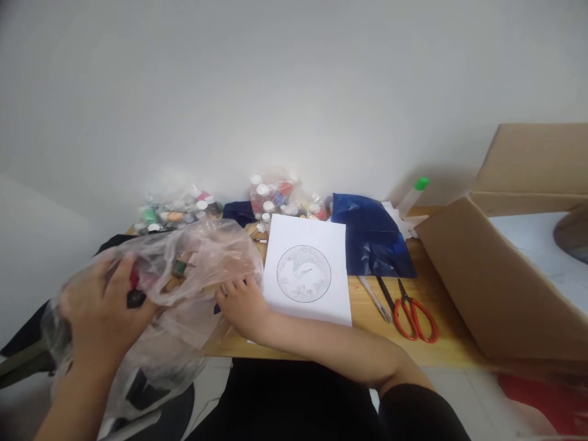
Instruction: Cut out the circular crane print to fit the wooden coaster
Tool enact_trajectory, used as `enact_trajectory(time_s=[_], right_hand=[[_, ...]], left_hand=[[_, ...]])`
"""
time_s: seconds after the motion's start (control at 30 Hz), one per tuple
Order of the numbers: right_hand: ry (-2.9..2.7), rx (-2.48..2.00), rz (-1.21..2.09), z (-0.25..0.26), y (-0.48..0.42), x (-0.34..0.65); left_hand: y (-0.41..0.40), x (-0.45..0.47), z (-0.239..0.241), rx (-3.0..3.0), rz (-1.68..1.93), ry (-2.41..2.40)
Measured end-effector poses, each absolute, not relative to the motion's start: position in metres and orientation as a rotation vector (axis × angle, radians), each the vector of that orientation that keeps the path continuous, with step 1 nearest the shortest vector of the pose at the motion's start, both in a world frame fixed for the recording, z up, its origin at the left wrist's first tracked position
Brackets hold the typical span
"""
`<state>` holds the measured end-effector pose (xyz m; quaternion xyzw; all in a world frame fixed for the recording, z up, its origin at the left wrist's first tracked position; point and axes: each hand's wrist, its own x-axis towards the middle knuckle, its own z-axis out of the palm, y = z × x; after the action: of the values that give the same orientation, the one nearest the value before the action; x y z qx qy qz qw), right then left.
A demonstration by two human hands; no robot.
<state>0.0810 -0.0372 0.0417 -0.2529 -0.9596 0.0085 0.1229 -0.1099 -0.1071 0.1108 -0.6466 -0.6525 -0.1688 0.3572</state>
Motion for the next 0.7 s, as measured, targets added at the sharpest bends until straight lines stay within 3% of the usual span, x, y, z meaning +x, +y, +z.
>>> enact_trajectory(time_s=[0.33, 0.53, 0.7], right_hand=[[-2.884, -0.744, 0.017, 0.052, -0.027, 0.085], [-2.881, -0.663, 0.097, 0.058, -0.002, 0.078], [-2.854, -0.628, 0.134, 0.062, 0.018, 0.066]], left_hand=[[-0.076, -0.126, 0.141, -1.713, -0.361, -1.777], [-0.083, -0.138, 0.145, -1.773, -0.026, -2.166], [-0.1, -0.149, 0.134, -1.935, 0.174, -2.162]])
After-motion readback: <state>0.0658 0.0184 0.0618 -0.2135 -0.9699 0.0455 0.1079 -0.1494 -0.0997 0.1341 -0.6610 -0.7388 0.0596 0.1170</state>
